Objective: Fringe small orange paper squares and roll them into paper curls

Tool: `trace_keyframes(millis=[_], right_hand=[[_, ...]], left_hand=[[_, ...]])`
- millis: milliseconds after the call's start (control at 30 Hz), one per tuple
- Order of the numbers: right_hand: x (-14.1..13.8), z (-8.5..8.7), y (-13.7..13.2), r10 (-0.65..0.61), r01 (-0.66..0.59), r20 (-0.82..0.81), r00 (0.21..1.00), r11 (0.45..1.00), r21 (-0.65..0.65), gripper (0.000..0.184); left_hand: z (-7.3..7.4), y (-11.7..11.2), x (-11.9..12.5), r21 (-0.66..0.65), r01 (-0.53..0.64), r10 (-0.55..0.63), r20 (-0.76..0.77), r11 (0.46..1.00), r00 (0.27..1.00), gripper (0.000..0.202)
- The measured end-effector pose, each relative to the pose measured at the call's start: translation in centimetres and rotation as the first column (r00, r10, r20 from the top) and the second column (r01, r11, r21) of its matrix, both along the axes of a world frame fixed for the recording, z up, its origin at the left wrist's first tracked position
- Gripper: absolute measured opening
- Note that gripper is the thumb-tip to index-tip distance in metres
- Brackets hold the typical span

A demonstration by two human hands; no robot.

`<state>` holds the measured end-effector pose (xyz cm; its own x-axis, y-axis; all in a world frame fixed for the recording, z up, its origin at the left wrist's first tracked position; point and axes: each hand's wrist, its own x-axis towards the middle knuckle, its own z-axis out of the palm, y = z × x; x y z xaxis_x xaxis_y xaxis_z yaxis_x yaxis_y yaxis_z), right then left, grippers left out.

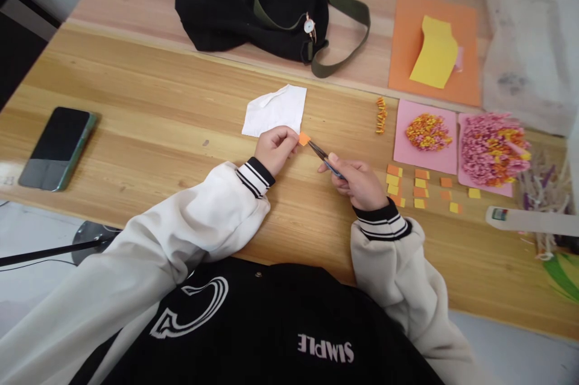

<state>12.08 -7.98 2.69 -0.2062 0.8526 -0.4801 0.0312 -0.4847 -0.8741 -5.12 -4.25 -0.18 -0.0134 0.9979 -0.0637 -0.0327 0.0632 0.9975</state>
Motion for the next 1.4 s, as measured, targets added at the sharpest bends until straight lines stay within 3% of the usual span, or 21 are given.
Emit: trace_keyframes(millis=[367,1400], right_hand=[[0.01,-0.01,-0.04,0.016,-0.016,0.002,1.000,1.000,0.002,0.054],[0.00,0.13,0.02,-0.006,0.006,0.025,1.000,1.000,-0.015,0.055]], left_hand=[[-0.62,0.04,-0.18,0.120,0.042,-0.032,-0.089,0.992,0.996,0.015],[-0.40,-0.10,-0.03,0.106,-0.009,0.024,-0.143,0.994,0.989,0.018]])
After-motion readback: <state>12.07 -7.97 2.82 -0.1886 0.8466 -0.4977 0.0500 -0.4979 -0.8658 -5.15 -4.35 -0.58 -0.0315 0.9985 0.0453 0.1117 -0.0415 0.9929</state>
